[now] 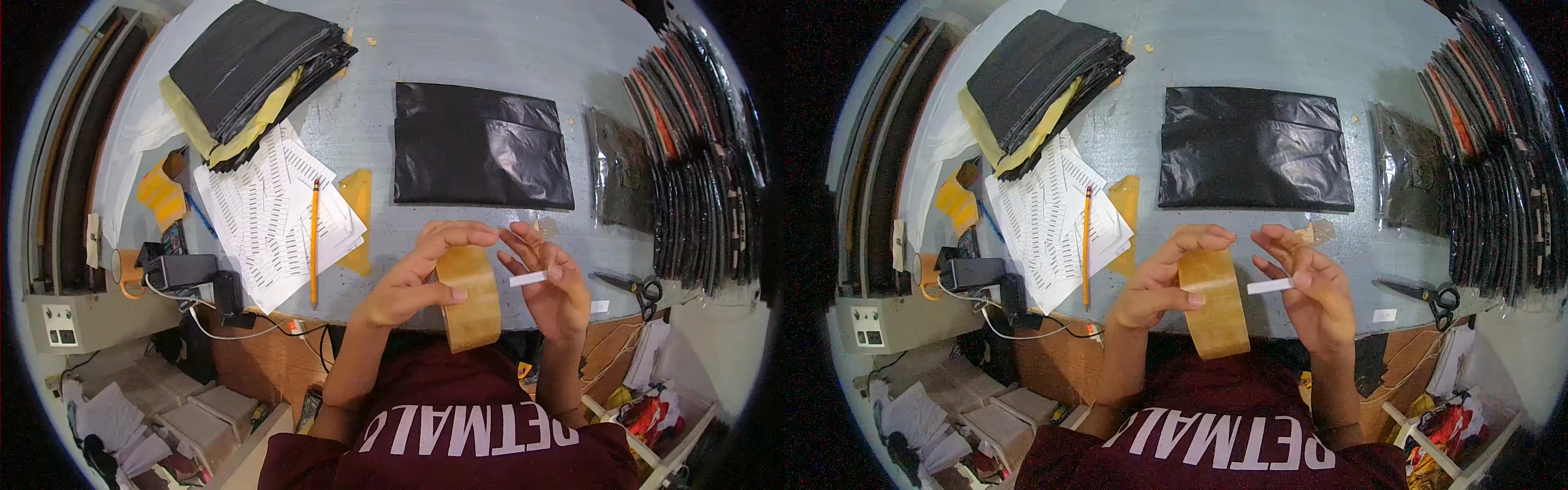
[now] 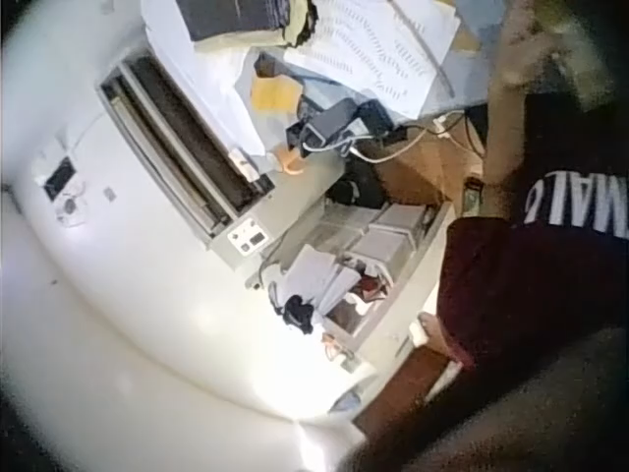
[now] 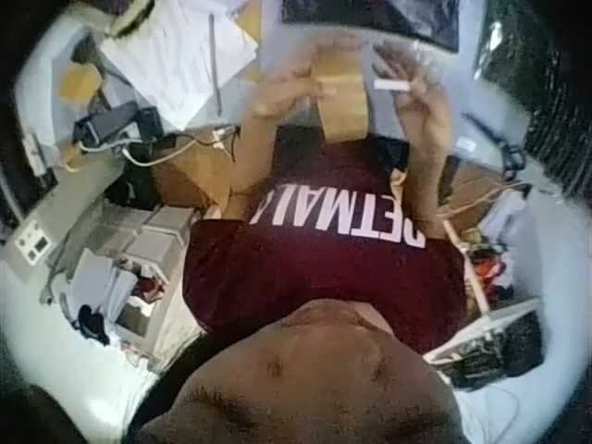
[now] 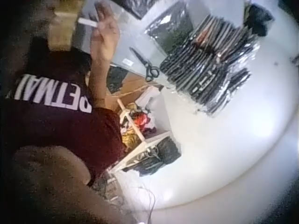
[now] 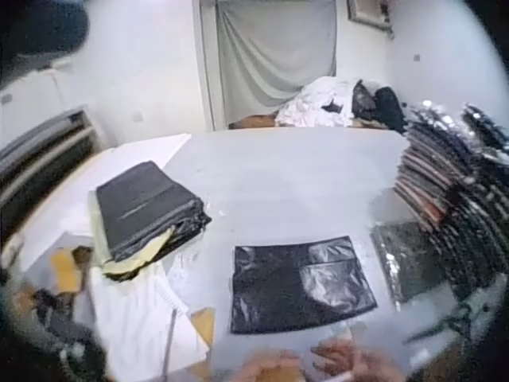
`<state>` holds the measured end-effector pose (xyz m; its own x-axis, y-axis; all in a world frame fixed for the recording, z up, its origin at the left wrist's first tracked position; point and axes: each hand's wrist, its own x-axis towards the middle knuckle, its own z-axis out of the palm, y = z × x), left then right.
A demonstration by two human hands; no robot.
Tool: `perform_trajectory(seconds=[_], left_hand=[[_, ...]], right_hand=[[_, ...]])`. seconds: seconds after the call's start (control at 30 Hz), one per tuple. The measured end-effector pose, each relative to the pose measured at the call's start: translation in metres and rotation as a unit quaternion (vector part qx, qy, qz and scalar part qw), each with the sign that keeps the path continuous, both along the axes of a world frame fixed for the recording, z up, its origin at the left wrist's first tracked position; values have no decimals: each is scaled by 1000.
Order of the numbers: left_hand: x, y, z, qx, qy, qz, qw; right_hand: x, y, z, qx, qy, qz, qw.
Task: Packaging a t-shirt into a black shipping bag and sealing it with tape.
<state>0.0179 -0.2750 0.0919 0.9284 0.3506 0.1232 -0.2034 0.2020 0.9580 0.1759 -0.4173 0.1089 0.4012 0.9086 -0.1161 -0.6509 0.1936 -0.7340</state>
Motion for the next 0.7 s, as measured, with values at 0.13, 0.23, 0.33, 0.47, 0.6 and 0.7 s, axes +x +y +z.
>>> perform_trajectory(seconds=[0.13, 0.23, 0.33, 0.47, 0.6, 0.7], left_hand=[[0, -1, 5, -22, 14, 3, 1000], [-1, -2, 2, -40, 4, 1, 999], [-1, -2, 0, -64, 2, -3, 998], [-1, -3, 3, -82, 2, -5, 997], [-1, -4, 1, -107, 7, -7, 994], [-1, -3, 0, -95, 1, -11, 995]], right_hand=[[-9, 1, 8, -2, -34, 31, 999], [-14, 2, 13, -28, -60, 45, 997], [-20, 3, 13, -32, -95, 53, 994], [-30, 5, 20, -30, -178, 41, 983], [-33, 8, 21, -61, -193, 39, 978], [-32, 7, 22, -53, -187, 55, 979]])
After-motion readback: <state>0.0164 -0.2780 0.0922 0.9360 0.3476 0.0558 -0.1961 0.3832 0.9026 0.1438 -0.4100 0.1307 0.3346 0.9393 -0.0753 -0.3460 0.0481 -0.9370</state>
